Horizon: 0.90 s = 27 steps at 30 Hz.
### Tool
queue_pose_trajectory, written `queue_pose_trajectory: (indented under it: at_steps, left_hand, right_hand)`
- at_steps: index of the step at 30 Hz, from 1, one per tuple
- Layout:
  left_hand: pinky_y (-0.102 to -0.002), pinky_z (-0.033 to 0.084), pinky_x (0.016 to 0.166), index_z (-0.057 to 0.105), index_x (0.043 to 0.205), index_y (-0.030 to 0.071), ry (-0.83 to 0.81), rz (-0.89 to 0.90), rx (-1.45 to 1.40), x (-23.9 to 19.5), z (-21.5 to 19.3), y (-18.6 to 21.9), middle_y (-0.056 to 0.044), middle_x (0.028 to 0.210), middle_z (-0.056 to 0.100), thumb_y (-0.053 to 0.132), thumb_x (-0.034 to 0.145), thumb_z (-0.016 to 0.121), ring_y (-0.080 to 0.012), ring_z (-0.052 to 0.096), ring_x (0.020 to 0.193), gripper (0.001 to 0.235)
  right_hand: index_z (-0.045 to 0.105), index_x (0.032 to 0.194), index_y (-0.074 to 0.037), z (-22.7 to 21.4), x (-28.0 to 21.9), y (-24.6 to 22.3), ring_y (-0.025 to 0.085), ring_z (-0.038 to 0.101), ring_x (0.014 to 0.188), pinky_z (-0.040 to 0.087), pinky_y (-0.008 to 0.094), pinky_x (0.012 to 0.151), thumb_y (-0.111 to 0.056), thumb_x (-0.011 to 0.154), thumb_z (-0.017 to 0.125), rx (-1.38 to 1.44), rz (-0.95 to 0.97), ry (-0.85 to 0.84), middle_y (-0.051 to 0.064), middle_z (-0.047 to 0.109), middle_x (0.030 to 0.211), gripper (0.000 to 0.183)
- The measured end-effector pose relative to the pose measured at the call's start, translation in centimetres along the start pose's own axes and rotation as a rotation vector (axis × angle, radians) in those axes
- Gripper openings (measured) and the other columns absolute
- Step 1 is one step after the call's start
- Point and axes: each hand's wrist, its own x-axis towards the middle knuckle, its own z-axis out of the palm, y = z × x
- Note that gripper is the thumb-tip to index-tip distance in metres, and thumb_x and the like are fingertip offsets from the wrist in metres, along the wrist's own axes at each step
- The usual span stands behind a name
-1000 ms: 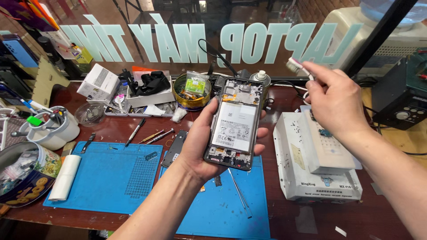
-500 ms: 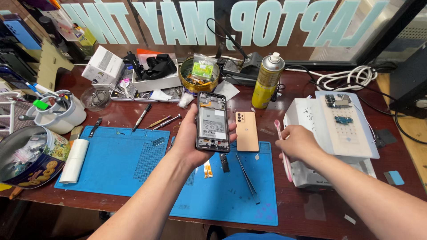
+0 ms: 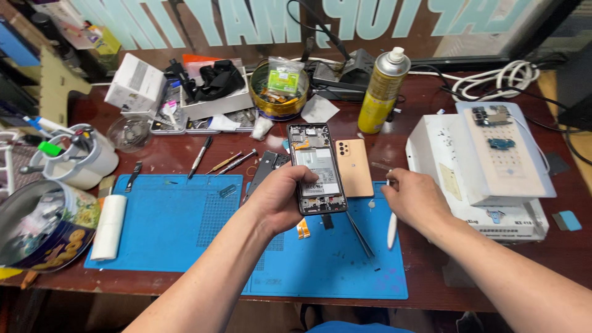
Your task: The person cleans the internal components of a disassembled smartphone using a spray can and a toothbrush. They spray and scrub the phone's frame, battery area, and various small parts like the motherboard and ribbon cables before placing them back on the workbench.
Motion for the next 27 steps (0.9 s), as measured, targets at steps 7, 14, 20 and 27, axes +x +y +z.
queue_pose_trajectory:
  at_steps: [7,14,20,27]
  left_hand:
    - [-0.049,0.063,0.086,0.058,0.121,0.002,-0.266,-0.118,0.342,3.5,5.5,-1.0,-0.014,0.109,0.070,-0.006,0.086,0.058,-0.0276,0.073,0.096,0.036]
    - [-0.040,0.064,0.082,0.063,0.126,0.003,-0.378,-0.089,0.495,7.4,13.0,-4.1,-0.012,0.107,0.075,0.000,0.087,0.072,-0.0217,0.076,0.089,0.040]
    - [-0.037,0.063,0.083,0.070,0.126,0.001,-0.379,-0.151,0.631,10.9,17.6,-6.2,-0.013,0.106,0.077,0.000,0.087,0.074,-0.0208,0.075,0.089,0.039]
    - [-0.040,0.064,0.083,0.066,0.128,0.002,-0.129,-0.105,0.448,10.0,16.2,-7.9,-0.013,0.109,0.075,0.002,0.089,0.070,-0.0214,0.076,0.092,0.040]
  right_hand:
    - [0.077,0.109,-0.004,-8.5,-1.5,3.7,0.018,0.073,0.075,0.055,0.032,0.063,-0.021,0.092,0.071,0.669,0.344,0.132,0.009,0.078,0.091,0.025]
    - [0.075,0.112,-0.001,-15.3,0.0,12.4,0.015,0.065,0.076,0.048,0.031,0.059,-0.010,0.094,0.069,0.665,0.348,0.278,0.008,0.074,0.096,0.021]
    - [0.073,0.115,-0.010,-17.6,2.8,15.7,0.014,0.067,0.074,0.054,0.033,0.061,-0.036,0.104,0.051,1.075,0.351,-0.114,0.003,0.074,0.091,0.036]
    - [0.079,0.113,-0.013,-17.0,6.6,16.8,0.014,0.070,0.073,0.055,0.030,0.067,-0.022,0.088,0.075,0.274,-0.147,-0.033,0.006,0.078,0.084,0.027]
